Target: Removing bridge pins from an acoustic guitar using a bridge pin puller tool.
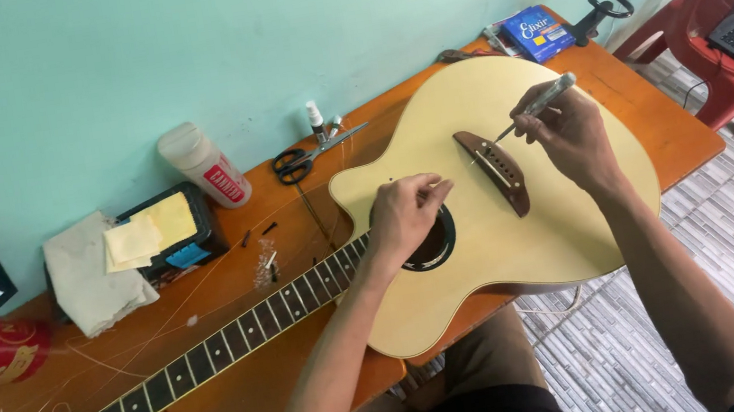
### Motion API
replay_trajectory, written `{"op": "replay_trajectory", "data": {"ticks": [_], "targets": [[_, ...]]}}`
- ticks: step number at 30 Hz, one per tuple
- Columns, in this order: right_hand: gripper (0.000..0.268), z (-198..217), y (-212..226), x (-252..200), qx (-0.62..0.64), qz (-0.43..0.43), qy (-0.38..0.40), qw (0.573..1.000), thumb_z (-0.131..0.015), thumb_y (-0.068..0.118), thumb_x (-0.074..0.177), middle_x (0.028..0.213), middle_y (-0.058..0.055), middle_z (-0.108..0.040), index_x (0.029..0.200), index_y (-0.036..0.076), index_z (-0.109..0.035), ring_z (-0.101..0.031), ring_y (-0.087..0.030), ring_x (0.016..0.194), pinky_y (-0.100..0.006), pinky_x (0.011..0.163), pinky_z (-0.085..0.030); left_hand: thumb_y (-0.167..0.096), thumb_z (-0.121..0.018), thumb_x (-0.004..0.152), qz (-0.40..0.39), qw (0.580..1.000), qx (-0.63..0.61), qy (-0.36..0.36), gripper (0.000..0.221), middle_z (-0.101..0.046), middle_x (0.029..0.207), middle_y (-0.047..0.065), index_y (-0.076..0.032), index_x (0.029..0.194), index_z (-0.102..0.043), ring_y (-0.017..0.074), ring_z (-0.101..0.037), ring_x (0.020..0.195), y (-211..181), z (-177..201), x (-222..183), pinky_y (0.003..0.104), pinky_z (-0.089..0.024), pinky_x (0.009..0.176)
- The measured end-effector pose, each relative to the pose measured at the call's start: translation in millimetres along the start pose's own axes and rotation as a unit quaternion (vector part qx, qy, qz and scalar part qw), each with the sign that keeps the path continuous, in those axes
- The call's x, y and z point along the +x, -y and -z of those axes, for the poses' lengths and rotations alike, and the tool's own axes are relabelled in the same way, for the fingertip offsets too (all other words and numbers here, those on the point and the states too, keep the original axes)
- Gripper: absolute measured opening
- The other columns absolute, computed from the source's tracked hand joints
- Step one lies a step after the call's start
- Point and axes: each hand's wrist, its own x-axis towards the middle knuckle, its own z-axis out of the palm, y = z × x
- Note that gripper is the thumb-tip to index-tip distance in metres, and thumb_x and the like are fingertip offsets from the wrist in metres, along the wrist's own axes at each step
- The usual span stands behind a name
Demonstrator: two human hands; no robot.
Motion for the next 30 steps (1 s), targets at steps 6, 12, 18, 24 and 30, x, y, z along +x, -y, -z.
{"op": "replay_trajectory", "data": {"ticks": [6, 12, 18, 24, 30], "targets": [[0.021, 2, -13, -4, -0.094, 0.021, -0.022, 0.995, -0.077, 0.005, 0.098, 0.097, -0.02, -0.07, 0.113, -0.005, -0.066, -0.073, -0.034, 0.095, -0.043, 0.079, -0.061, -0.015, -0.069, 0.094, 0.132, 0.969, -0.192, 0.081, 0.019, -0.074, 0.071, 0.016, -0.002, 0.105, -0.077, 0.0147, -0.069, 0.054, 2, -22, 19, 0.024, -0.059, 0.049], [0.022, -9, -10, -5, -0.088, 0.032, -0.023, 0.995, -0.077, 0.008, 0.1, 0.094, -0.02, -0.071, 0.113, -0.004, -0.064, -0.071, -0.028, 0.08, -0.042, 0.075, -0.061, -0.038, -0.069, 0.097, 0.208, 0.909, -0.35, 0.091, 0.038, -0.073, 0.073, 0.015, -0.002, 0.109, -0.076, 0.0141, -0.07, 0.056, -11, -21, 17, 0.023, -0.061, 0.051], [0.02, -16, -13, -4, -0.082, 0.042, -0.023, 0.996, -0.076, 0.007, 0.102, 0.095, -0.02, -0.07, 0.114, -0.004, -0.064, -0.071, -0.028, 0.082, -0.043, 0.076, -0.061, -0.014, -0.067, 0.099, 0.142, 0.926, -0.333, 0.104, 0.018, -0.069, 0.068, 0.014, 0.001, 0.105, -0.075, 0.0096, -0.058, 0.048, 12, -24, 16, 0.018, -0.048, 0.042], [0.015, -34, 6, 8, -0.051, 0.03, 0.016, 0.998, -0.067, 0.004, 0.105, 0.096, -0.019, -0.067, 0.115, -0.005, -0.061, -0.071, -0.031, 0.089, -0.053, 0.082, -0.06, -0.013, -0.065, 0.097, 0.117, 0.951, -0.271, 0.095, 0.016, -0.07, 0.065, 0.01, -0.004, 0.102, -0.078, 0.0069, -0.055, 0.046, 19, -15, 12, 0.018, -0.045, 0.042], [0.021, -38, 11, 17, 0.016, 0.006, 0.004, 1.0, -0.07, 0.004, 0.102, 0.102, -0.019, -0.063, 0.116, -0.008, -0.06, -0.068, -0.028, 0.097, -0.051, 0.083, -0.062, -0.02, -0.063, 0.094, 0.122, 0.969, -0.202, 0.067, 0.02, -0.066, 0.057, 0.003, -0.012, 0.096, -0.081, 0.009, -0.057, 0.048, 22, -4, 12, 0.019, -0.047, 0.052]]}}
